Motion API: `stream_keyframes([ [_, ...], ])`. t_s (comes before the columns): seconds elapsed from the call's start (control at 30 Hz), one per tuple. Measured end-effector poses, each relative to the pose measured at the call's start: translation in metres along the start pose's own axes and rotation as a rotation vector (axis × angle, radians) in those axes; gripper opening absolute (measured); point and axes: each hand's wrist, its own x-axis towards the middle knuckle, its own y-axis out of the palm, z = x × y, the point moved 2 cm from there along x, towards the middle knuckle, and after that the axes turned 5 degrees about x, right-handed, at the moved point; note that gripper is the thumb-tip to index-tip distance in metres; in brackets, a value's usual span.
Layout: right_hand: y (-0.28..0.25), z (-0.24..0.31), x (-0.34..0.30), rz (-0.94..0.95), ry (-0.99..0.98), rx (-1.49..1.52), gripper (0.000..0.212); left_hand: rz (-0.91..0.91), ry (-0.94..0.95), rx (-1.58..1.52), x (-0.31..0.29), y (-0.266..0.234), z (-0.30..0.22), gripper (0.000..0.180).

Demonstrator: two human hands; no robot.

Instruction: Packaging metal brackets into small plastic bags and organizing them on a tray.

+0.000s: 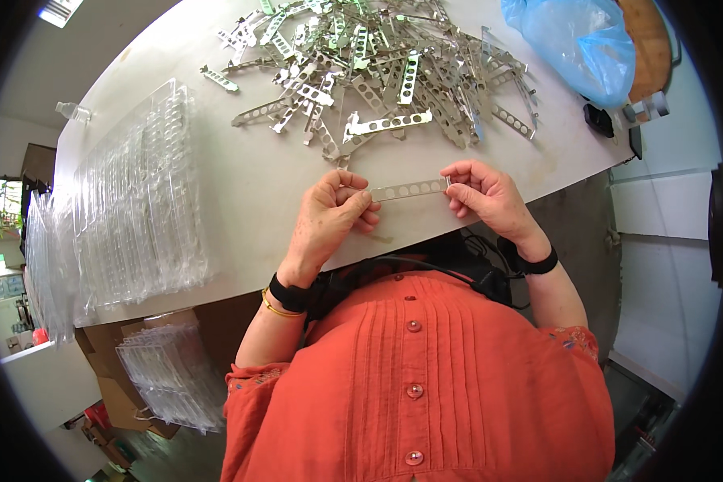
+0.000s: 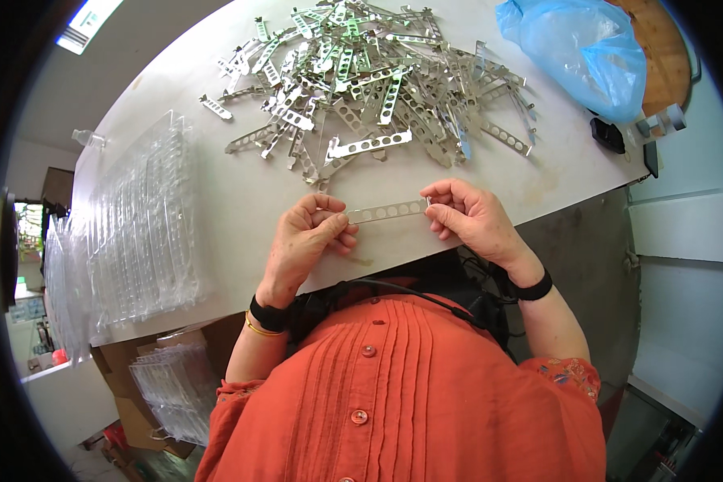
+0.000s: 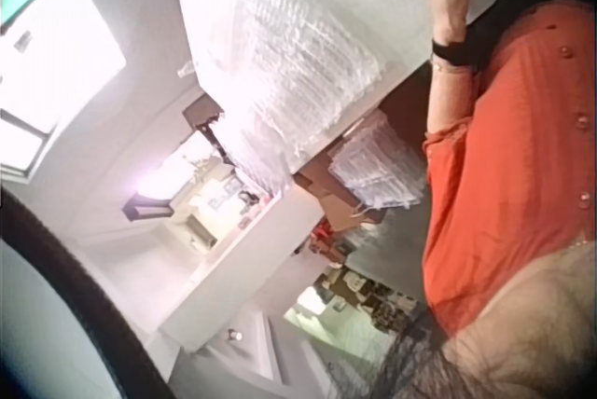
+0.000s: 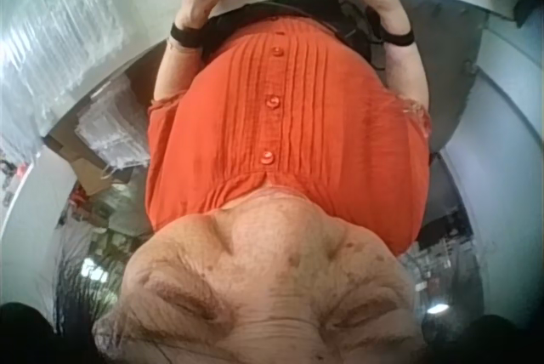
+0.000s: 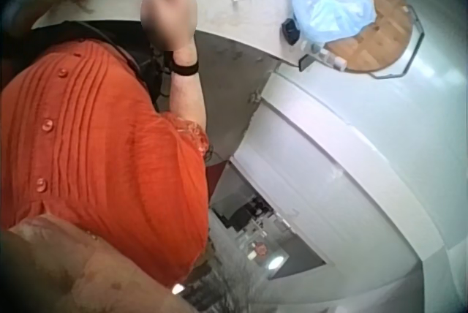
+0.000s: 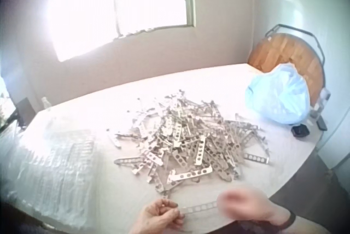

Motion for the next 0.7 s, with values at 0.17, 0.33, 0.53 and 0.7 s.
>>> stream_keyframes([
  [0.17,0.0018,-0.0017,0.0009,-0.034,-0.009,0.017,0.024,-0.013,-0.016,0.014,0.0005,0.0022,-0.0029,0.025],
  [0.33,0.0012,-0.0003,0.0029,-0.039,-0.021,0.046,0.024,-0.011,-0.023,-0.005,0.0014,0.0022,-0.0018,0.023],
  [0.53,0.0028,-0.0022,0.0034,-0.069,-0.034,0.060,0.023,-0.002,-0.041,-0.001,0.0012,0.0024,-0.0055,0.022],
  [0.7,0.0024,-0.0014,0.0037,-0.076,-0.024,0.074,0.023,-0.011,-0.052,0.028,0.0013,0.0032,-0.0085,0.022],
])
